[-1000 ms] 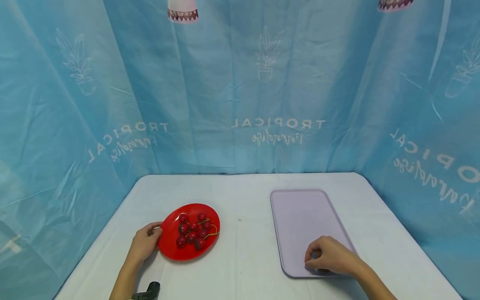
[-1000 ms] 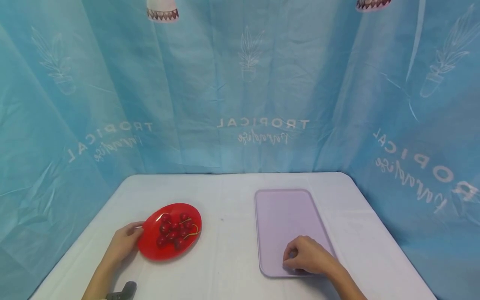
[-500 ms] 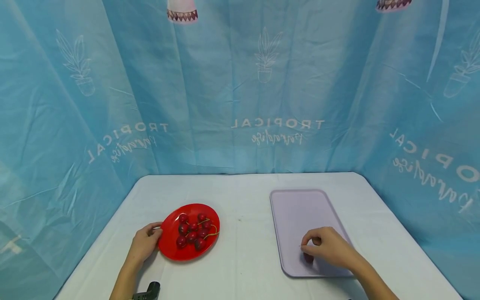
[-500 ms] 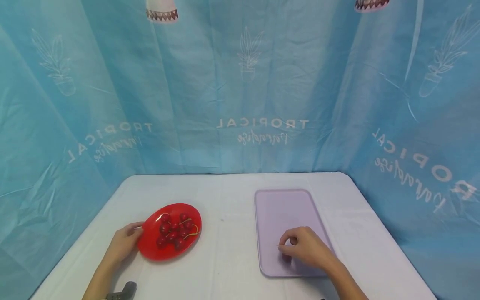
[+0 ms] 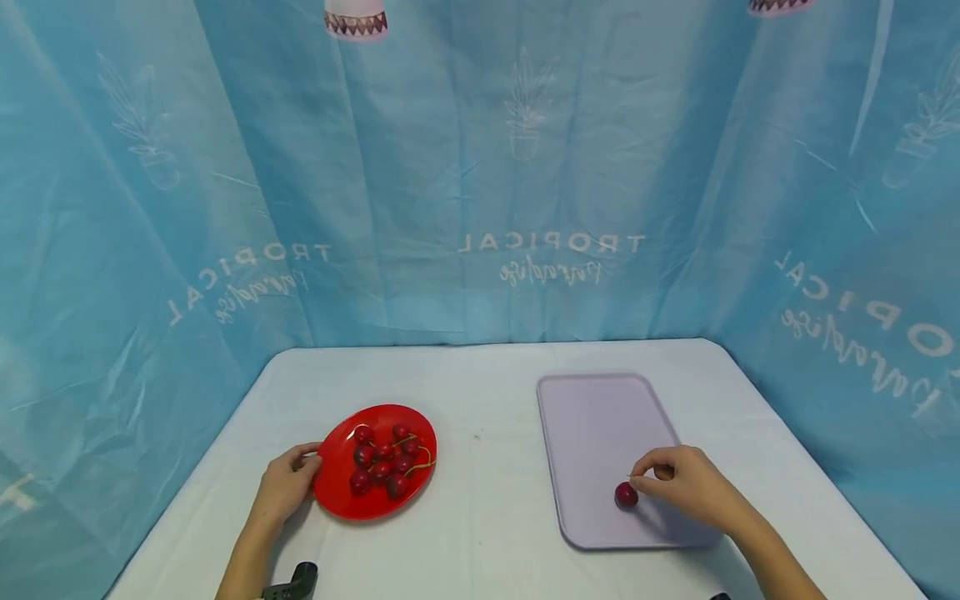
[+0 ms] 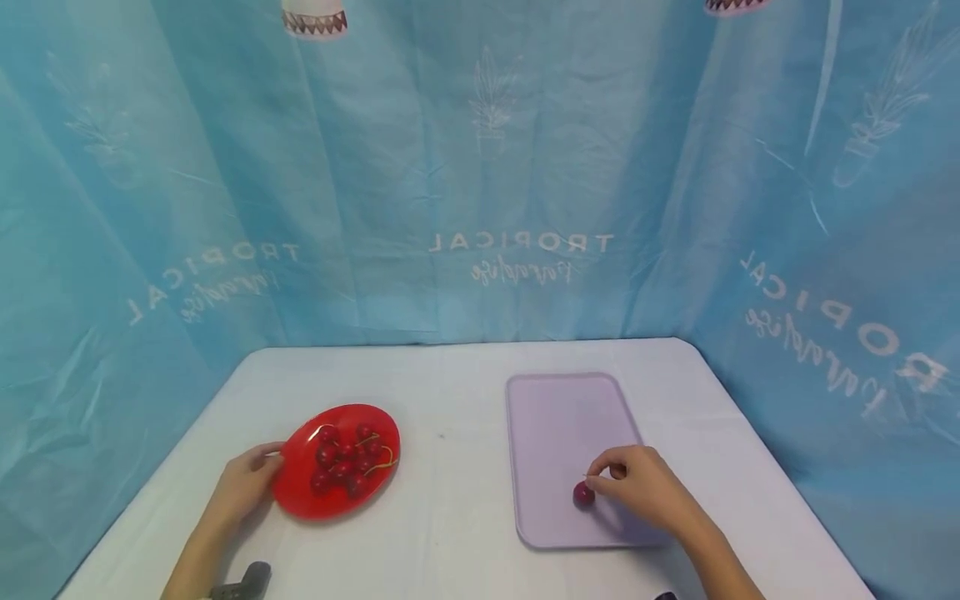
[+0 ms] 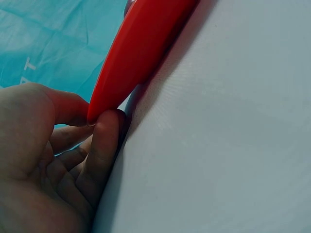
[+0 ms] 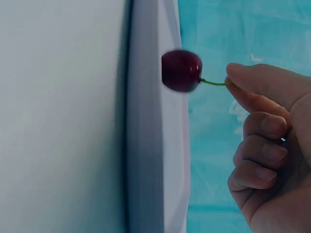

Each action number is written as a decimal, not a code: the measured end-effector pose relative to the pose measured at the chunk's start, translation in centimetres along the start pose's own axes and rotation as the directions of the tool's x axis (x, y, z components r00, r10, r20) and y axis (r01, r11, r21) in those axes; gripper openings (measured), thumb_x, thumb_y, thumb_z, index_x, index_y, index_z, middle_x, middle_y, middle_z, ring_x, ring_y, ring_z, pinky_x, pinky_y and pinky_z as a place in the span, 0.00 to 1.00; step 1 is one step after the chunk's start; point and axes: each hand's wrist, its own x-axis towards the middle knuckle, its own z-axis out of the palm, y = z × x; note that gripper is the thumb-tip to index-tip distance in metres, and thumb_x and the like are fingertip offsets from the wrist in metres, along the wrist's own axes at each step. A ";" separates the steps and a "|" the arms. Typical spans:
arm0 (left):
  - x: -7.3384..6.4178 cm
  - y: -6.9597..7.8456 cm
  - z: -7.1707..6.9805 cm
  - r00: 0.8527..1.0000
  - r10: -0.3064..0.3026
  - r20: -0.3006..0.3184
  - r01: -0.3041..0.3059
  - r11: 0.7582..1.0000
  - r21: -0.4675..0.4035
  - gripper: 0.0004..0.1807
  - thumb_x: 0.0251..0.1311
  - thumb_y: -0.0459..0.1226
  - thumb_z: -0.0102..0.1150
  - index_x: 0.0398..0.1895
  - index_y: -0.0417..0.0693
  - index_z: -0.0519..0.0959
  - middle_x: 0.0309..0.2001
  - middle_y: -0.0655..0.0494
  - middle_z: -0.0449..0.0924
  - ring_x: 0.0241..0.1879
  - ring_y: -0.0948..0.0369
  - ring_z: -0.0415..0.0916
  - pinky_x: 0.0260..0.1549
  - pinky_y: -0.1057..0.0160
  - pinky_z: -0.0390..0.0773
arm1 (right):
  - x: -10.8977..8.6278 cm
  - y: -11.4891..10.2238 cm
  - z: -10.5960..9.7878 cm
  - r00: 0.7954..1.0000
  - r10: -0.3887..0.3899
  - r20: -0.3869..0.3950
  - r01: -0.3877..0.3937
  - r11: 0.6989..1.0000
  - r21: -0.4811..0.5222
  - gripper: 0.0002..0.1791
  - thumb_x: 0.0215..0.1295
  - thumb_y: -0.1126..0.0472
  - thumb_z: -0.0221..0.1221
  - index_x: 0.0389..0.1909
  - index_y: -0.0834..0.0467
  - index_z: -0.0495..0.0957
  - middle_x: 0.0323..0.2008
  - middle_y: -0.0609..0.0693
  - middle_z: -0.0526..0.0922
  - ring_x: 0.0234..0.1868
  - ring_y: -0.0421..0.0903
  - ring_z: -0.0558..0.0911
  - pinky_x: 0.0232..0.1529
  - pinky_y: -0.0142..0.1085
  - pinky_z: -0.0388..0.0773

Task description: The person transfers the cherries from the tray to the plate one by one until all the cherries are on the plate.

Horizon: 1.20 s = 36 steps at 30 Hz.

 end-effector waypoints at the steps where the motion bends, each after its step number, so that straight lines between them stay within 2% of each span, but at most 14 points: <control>1: -0.1 0.0 -0.1 1.000 0.002 -0.002 -0.002 1.000 0.003 0.22 0.69 0.39 0.48 0.61 0.37 0.70 0.50 0.38 0.76 0.44 0.49 0.75 0.34 0.65 0.80 | -0.1 0.3 -0.2 1.000 0.000 0.001 0.000 1.000 -0.003 0.06 0.55 0.49 0.68 0.27 0.46 0.83 0.15 0.42 0.64 0.21 0.37 0.64 0.22 0.32 0.64; 9: -0.4 0.8 -0.2 1.000 0.005 0.001 -0.005 1.000 -0.009 0.23 0.68 0.39 0.48 0.62 0.36 0.70 0.49 0.37 0.76 0.43 0.50 0.75 0.30 0.70 0.78 | -0.8 1.6 -0.6 0.999 0.038 0.000 -0.038 0.999 -0.023 0.07 0.54 0.49 0.69 0.27 0.47 0.84 0.15 0.43 0.66 0.23 0.38 0.66 0.22 0.32 0.65; 16: -0.4 0.6 -0.3 1.000 0.011 0.002 -0.011 1.000 -0.016 0.22 0.68 0.39 0.48 0.60 0.35 0.70 0.47 0.37 0.77 0.40 0.51 0.76 0.30 0.68 0.79 | -0.5 1.6 0.2 1.000 -0.009 -0.012 0.010 0.997 0.072 0.08 0.53 0.49 0.69 0.29 0.49 0.86 0.16 0.44 0.68 0.22 0.37 0.67 0.22 0.31 0.67; 20: -0.4 0.6 -0.2 1.000 0.010 0.000 -0.010 1.000 -0.012 0.22 0.68 0.39 0.48 0.60 0.35 0.71 0.47 0.38 0.77 0.40 0.51 0.76 0.30 0.69 0.78 | -0.2 1.4 0.7 0.999 -0.020 -0.029 0.023 0.995 0.095 0.08 0.53 0.49 0.70 0.29 0.49 0.86 0.18 0.44 0.71 0.22 0.37 0.67 0.22 0.31 0.67; 25: -0.3 0.6 -0.2 1.000 0.009 -0.004 -0.010 1.000 -0.025 0.22 0.67 0.39 0.49 0.60 0.35 0.71 0.46 0.38 0.77 0.39 0.51 0.76 0.27 0.71 0.77 | 0.3 1.3 1.1 0.998 -0.020 -0.051 0.025 0.995 0.100 0.07 0.52 0.49 0.70 0.28 0.46 0.86 0.16 0.43 0.69 0.21 0.37 0.67 0.21 0.30 0.66; 32: -0.2 0.3 0.1 1.000 0.006 -0.007 -0.006 1.000 -0.002 0.22 0.68 0.39 0.48 0.61 0.36 0.71 0.48 0.38 0.77 0.41 0.51 0.75 0.32 0.66 0.79 | 0.9 1.2 1.6 0.997 0.018 -0.076 -0.010 0.994 0.109 0.07 0.50 0.47 0.71 0.27 0.44 0.86 0.14 0.43 0.66 0.20 0.38 0.66 0.19 0.30 0.64; 36: -0.2 0.4 0.1 1.000 0.007 -0.005 -0.007 1.000 -0.015 0.22 0.68 0.39 0.48 0.61 0.36 0.71 0.48 0.38 0.77 0.41 0.51 0.75 0.30 0.69 0.78 | 1.4 1.0 2.0 0.996 0.007 -0.086 0.004 0.992 0.129 0.07 0.50 0.47 0.71 0.27 0.44 0.86 0.15 0.43 0.66 0.20 0.38 0.66 0.19 0.30 0.63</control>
